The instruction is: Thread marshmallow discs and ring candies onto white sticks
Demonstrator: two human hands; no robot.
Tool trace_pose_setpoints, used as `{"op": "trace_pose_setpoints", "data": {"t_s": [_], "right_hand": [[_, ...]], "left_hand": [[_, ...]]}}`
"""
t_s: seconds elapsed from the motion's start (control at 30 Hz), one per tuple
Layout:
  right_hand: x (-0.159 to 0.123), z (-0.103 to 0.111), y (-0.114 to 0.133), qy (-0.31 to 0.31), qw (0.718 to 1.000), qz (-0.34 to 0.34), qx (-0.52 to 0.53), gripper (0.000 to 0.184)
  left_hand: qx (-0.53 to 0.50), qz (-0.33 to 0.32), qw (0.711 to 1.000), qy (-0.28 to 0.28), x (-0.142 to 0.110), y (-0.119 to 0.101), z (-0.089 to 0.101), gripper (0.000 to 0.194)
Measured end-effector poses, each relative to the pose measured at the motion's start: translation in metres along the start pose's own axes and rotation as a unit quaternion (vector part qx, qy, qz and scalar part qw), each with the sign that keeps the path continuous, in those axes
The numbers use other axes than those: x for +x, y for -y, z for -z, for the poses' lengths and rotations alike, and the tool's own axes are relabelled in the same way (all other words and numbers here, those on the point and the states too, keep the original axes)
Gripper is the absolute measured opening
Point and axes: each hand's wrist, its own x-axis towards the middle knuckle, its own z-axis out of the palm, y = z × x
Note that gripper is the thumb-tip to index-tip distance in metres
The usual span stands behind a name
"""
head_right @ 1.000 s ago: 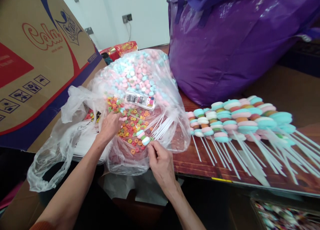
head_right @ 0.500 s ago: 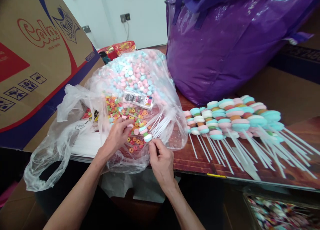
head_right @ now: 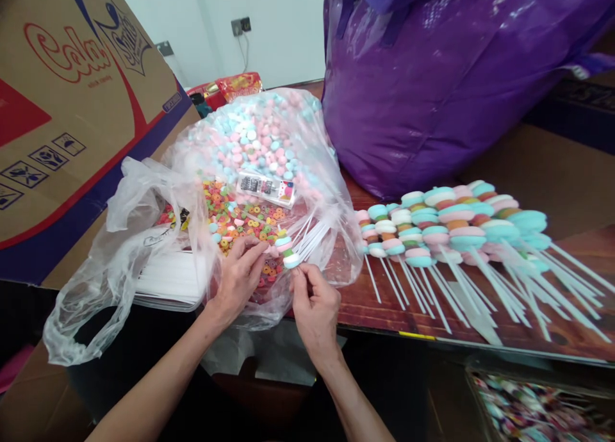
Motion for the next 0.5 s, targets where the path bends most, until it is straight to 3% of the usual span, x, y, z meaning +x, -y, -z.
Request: {"op": "trace_pose_setpoints", "data": {"t_s": [0.3,0.5], "right_hand": [[0.000,0.000,-0.001,-0.001,1.000,0.001,0.007,0.025],[0.000,0.000,0.000,0.005,1.000,-0.003,0.011,0.026]], "left_hand": [[0.070,-0.122,0.983,0.118,0.007,0.009,-0.014,0.029],[0.110,-0.085,0.979,0.148,0.007,0.010,-0.001,0.030]]}}
